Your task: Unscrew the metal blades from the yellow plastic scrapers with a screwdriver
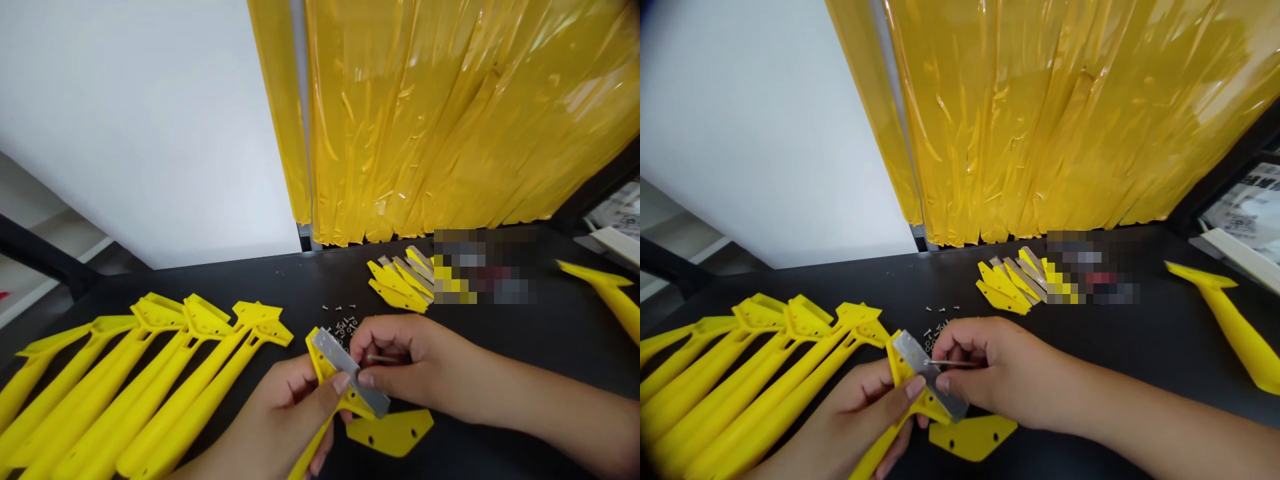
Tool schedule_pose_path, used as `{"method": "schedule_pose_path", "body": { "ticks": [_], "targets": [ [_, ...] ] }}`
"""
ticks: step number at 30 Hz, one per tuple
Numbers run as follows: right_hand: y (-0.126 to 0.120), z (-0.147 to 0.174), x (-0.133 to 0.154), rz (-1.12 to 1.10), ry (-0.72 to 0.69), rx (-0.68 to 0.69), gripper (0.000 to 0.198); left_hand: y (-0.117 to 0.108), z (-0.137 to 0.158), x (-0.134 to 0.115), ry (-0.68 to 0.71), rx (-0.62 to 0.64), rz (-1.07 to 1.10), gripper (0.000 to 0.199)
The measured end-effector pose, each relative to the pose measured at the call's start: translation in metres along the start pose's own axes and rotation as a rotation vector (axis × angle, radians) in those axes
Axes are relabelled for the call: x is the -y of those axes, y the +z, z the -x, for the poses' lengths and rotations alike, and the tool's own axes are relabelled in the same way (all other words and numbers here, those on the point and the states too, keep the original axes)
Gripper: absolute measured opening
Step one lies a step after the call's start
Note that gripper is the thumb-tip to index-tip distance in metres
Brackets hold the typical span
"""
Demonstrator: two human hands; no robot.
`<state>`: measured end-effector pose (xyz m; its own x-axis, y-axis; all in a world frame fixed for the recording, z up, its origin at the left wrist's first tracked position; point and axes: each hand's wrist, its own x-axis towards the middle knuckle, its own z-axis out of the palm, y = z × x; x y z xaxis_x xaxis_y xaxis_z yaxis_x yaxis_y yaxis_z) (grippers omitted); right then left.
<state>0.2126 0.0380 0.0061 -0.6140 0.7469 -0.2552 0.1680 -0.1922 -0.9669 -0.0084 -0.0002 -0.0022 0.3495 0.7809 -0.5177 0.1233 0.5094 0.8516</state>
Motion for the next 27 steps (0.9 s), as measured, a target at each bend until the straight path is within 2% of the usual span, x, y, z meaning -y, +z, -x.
{"method": "schedule_pose_path", "body": {
  "ticks": [5, 7, 12, 15, 18, 21, 27],
  "targets": [
    [0.0047, -0.0012, -0.0043, -0.012, -0.044, -0.027, 0.016, -0.0010, 0.0000, 0.0032, 0.026, 0.006, -0.091, 0.046],
    [0.0046, -0.0006, -0.0036, 0.006, -0.034, -0.016, 0.016, -0.0015, -0.0011, 0.0029, 0.042, 0.031, -0.082, 0.050],
    [0.0028, -0.0007, -0.0017, 0.014, -0.026, -0.011, 0.017, -0.0018, -0.0030, 0.0040, 0.031, -0.004, -0.052, 0.053],
    [0.0026, -0.0018, -0.0015, -0.020, -0.021, -0.009, 0.017, -0.0013, -0.0029, 0.0039, 0.031, 0.037, -0.048, 0.056],
    [0.0022, -0.0021, -0.0008, -0.028, -0.016, 0.003, 0.018, 0.0000, -0.0015, 0.0007, 0.032, 0.063, -0.069, 0.051],
    [0.0010, -0.0020, 0.0005, -0.029, -0.002, 0.009, 0.019, 0.0014, 0.0012, -0.0033, 0.034, 0.034, -0.072, 0.045],
    [-0.0014, -0.0022, 0.0019, -0.006, 0.030, 0.016, 0.026, 0.0001, -0.0004, 0.0013, 0.025, 0.008, -0.103, 0.050]
  ]
}}
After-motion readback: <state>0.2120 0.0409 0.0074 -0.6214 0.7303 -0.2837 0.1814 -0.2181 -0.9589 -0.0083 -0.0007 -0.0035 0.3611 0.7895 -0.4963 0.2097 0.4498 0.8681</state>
